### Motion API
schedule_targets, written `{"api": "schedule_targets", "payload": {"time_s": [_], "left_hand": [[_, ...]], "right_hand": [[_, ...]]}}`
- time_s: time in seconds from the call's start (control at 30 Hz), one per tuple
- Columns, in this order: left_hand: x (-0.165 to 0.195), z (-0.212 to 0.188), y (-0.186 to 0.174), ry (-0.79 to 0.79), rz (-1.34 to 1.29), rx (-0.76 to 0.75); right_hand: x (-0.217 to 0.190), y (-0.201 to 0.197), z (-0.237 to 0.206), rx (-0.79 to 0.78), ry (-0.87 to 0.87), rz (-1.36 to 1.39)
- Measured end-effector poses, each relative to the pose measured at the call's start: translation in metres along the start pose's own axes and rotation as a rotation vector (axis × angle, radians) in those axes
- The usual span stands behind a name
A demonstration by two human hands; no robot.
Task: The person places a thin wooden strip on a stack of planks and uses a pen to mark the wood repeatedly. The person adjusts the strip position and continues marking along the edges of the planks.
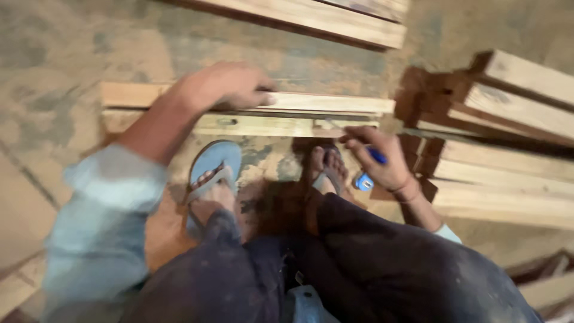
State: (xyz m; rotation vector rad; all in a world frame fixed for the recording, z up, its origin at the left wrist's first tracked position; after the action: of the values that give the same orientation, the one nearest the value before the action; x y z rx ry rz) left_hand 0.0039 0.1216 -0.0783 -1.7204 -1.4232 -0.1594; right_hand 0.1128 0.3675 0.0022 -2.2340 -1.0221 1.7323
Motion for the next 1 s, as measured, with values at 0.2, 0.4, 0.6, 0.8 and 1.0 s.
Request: {"api": "schedule_targets", "payload": {"time_s": [0.2,0.4,0.6,0.8,1.0], "left_hand": [[-0.005,-0.004,-0.012,-0.013,-0.158,-0.069],[-0.004,-0.011,-0.014,-0.045,-0.192,-0.073],[-0.006,-0.006,-0.012,0.028,-0.140,-0.034],[-0.016,-0.029,-0.007,-0.108,0.158,0.039],[-0.095,-0.173,-0.027,-0.503,0.022,1.006]], "right_hand": [[-0.092,0.127,0.063,-0.167,-0.543,-0.200],[-0.115,0.171,0.091,-0.121,-0.495,-0.314],[-0.077,0.090,0.057,-0.046,-0.136,-0.397],[0.002,-0.035,-0.014,0.096,0.446,0.093],[0.069,-0.077,-0.008,0.605,0.201,-0.191]]}}
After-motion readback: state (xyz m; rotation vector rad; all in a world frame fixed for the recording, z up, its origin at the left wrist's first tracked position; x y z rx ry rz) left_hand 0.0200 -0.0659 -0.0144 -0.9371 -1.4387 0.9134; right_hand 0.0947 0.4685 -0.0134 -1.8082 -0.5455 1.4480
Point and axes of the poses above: each hand's wrist, its own z-axis towards the middle knuckle, its own y-axis out of the palm, x = y × z, the point moved 8 cm from there along z, towards the middle knuckle
